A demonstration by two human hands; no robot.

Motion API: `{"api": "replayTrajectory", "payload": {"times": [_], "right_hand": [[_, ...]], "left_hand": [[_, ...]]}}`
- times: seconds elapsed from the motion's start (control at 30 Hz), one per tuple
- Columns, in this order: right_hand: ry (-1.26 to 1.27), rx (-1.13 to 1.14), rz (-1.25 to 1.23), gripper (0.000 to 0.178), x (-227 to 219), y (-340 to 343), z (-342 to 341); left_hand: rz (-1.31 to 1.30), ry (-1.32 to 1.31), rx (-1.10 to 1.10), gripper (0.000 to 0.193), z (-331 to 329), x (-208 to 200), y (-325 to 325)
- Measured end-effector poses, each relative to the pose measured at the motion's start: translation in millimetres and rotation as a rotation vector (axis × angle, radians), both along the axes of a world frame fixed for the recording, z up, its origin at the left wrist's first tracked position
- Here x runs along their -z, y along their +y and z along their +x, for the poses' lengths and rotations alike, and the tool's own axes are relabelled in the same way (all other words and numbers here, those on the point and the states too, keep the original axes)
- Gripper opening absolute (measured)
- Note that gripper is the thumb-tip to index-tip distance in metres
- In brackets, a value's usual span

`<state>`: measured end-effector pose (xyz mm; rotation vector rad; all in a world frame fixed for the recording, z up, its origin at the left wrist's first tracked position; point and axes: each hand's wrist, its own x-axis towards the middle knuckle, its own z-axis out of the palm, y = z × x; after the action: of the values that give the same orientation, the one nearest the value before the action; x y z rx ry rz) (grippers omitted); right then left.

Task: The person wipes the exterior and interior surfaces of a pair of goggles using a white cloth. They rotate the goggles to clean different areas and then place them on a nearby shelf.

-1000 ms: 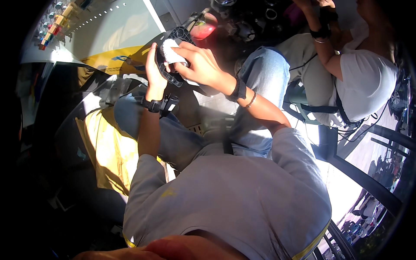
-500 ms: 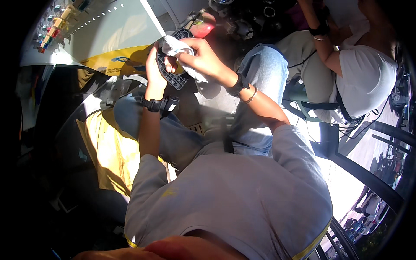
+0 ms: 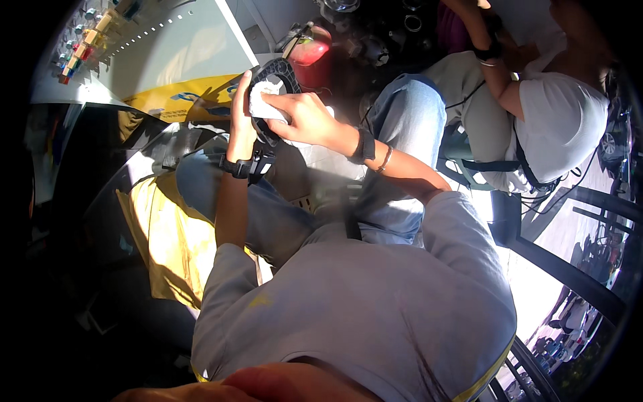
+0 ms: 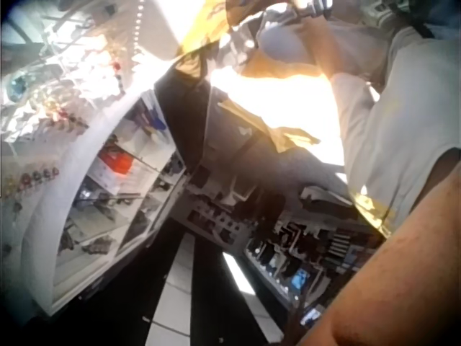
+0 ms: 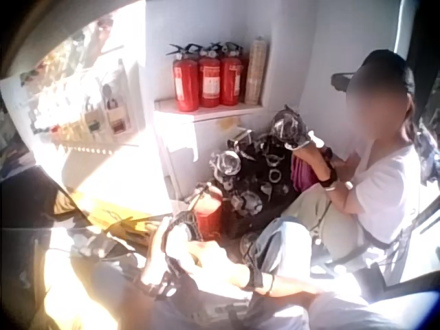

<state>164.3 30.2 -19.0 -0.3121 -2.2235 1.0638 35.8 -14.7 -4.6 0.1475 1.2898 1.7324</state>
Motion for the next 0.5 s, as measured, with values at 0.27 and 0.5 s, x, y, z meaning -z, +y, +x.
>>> {"api": "replayTrajectory", "payload": {"times": [0.27,0.5], "right_hand": [[-0.114,-0.011,0.033,0.036,5,-22,7],[-0.246,-0.014,0.124,0.021,4,-17,10]], "left_hand": [[0.056,0.211,0.122,0.031,-14,15,-15],[-0.036,0.451,0.218,0.031,-13,22,-22]]}}
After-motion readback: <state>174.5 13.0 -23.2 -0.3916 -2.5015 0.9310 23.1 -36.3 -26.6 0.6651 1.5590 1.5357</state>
